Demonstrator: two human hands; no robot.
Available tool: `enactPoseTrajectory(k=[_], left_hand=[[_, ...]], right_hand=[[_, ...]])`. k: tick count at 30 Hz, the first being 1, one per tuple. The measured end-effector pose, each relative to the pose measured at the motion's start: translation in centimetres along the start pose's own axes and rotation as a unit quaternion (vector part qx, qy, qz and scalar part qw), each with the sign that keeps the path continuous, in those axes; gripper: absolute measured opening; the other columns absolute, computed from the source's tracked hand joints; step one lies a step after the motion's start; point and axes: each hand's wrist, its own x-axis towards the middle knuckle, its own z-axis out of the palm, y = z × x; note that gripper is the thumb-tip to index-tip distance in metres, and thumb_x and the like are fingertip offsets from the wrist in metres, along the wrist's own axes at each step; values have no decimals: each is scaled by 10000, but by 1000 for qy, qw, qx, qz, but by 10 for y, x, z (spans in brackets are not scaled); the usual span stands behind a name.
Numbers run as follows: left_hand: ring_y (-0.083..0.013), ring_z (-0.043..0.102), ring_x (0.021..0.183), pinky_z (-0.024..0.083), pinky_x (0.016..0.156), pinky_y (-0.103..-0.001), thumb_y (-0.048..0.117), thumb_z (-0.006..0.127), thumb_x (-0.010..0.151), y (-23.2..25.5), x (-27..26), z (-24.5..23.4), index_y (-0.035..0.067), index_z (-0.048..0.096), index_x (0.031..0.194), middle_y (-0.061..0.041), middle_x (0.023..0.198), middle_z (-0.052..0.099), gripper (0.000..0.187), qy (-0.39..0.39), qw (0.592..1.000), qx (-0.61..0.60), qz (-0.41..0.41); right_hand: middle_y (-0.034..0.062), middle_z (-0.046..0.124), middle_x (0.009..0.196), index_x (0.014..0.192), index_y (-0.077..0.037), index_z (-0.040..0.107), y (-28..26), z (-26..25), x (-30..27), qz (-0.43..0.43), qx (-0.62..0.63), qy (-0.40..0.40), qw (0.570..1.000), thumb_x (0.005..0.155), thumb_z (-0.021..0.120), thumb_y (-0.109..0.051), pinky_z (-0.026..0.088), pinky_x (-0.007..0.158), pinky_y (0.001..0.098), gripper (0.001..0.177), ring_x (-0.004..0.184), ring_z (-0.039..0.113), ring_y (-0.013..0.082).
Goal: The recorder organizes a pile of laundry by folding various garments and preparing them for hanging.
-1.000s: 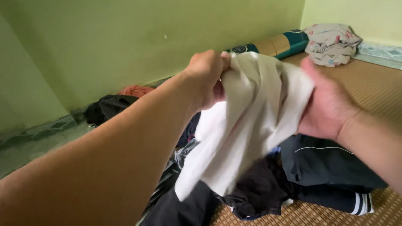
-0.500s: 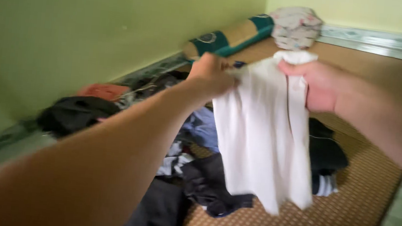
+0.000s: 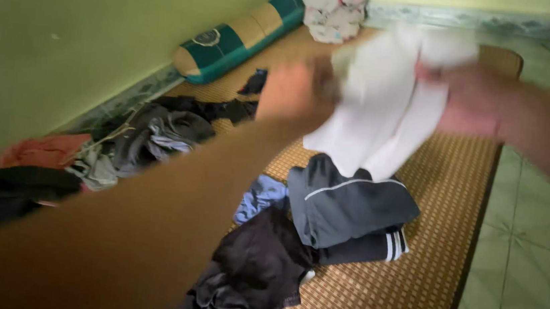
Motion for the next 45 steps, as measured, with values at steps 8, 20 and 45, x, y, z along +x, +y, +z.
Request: enactPoseTrajectory(k=[8,20,45], left_hand=[[-320,728,898,576,753,-472,327,755,745,-6,-122,57,103,716,928,-137,905,740,291,-391,900,-85,-171],[-305,695,1094,558,911,-424,237,741,753,-74,-55,110,107,674,1258,-159,1181,730,526,-287,871,-117,-381],[-258,711,1102,562,895,-349,198,700,789,-40,-86,-19,60,651,1347,-169,1236,715,577,-254,904,-144,-313]], right_hand=[[146,574,1493,1513,-174,454,124,-19,-54,314,-21,-9,949,871,569,-290,409,1114,552,663,1319,576,322],[61,523,1588,1564,-87,380,62,-18,20,298,-255,206,897,1040,452,-257,362,1219,506,556,1443,499,289],[123,721,1284,1386,-95,587,91,101,37,212,-377,-47,900,947,557,-201,555,923,486,452,1102,713,313]])
